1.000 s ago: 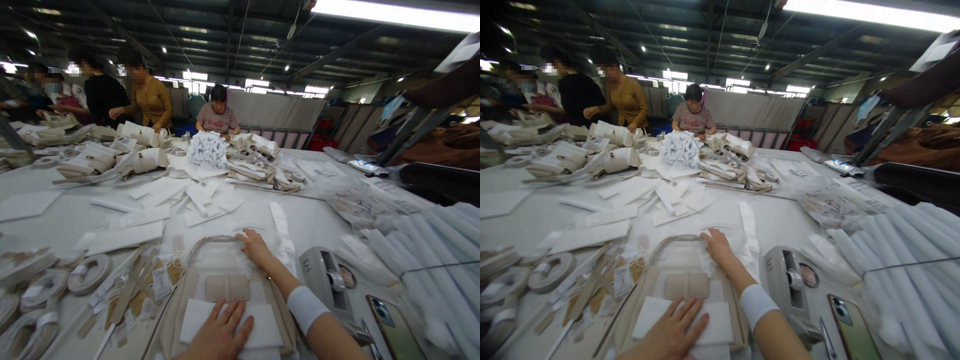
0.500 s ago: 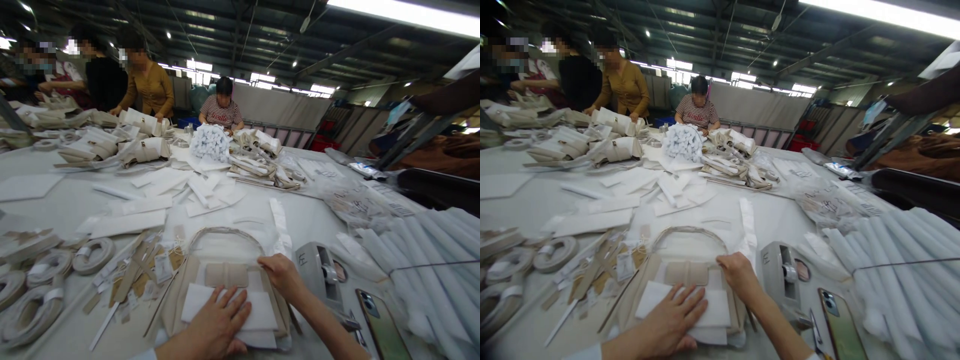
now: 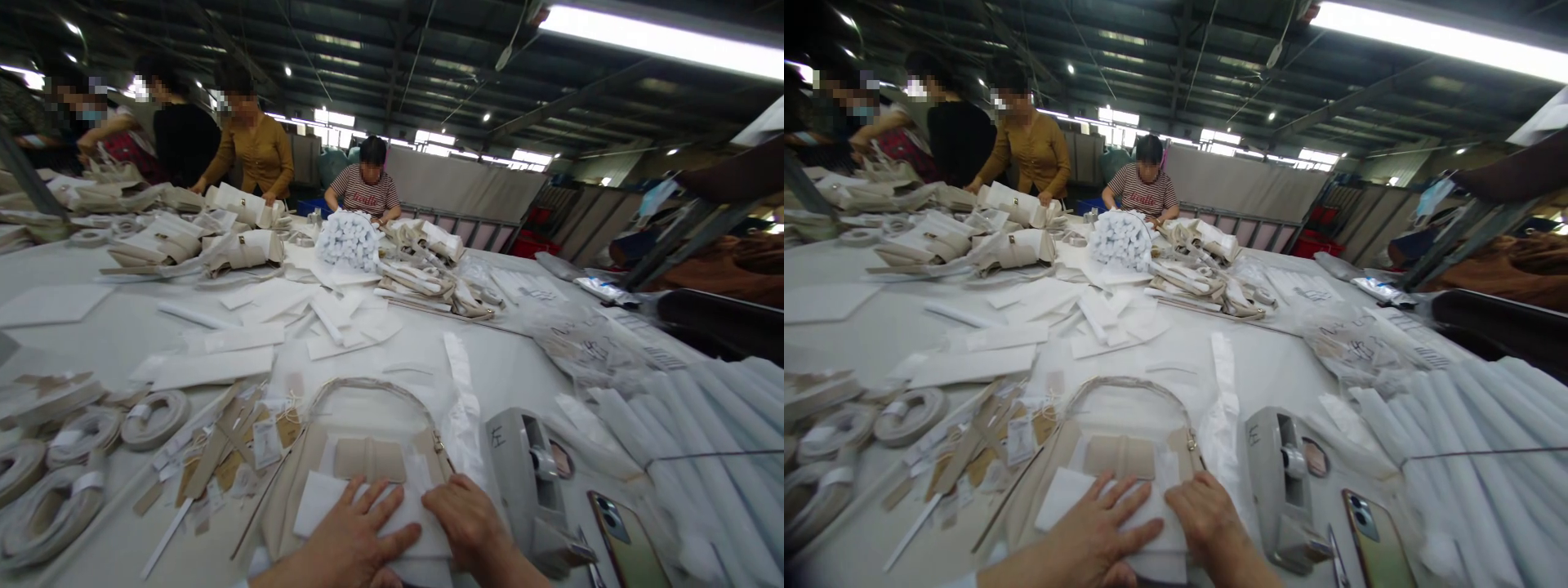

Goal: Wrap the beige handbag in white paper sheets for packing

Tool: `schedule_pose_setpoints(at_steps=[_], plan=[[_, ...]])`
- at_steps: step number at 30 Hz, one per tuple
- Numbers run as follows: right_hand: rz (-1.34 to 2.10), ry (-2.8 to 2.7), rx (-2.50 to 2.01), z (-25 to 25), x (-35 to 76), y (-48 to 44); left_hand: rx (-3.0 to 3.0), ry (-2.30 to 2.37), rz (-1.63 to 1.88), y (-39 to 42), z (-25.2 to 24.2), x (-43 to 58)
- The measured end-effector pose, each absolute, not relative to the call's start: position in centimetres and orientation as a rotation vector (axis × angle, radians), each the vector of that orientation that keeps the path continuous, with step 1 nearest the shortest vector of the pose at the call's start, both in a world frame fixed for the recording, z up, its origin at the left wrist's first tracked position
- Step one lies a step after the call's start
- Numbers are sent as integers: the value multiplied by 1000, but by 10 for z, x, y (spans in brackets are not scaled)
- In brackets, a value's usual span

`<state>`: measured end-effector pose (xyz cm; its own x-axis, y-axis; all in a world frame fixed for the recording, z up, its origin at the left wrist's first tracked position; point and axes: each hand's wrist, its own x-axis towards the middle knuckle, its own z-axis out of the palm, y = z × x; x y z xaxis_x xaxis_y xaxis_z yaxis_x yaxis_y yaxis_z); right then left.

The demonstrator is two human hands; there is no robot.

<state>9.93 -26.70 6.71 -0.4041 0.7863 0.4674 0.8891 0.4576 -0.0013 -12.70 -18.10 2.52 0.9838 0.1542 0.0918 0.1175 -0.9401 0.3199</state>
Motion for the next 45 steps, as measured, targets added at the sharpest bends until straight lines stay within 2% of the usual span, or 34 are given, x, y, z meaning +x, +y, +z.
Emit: schedule_pose_setpoints(at_steps=[4, 12, 45], plan=[[-319, -2086, -1571, 75, 120, -262, 2823, 189, 170, -180, 21, -127], [-323, -2394, -1477, 79, 109, -279, 2829, 189, 173, -179, 16, -126], [-560, -2166, -1501, 57, 43, -324, 2863, 356, 1, -194, 32, -123]])
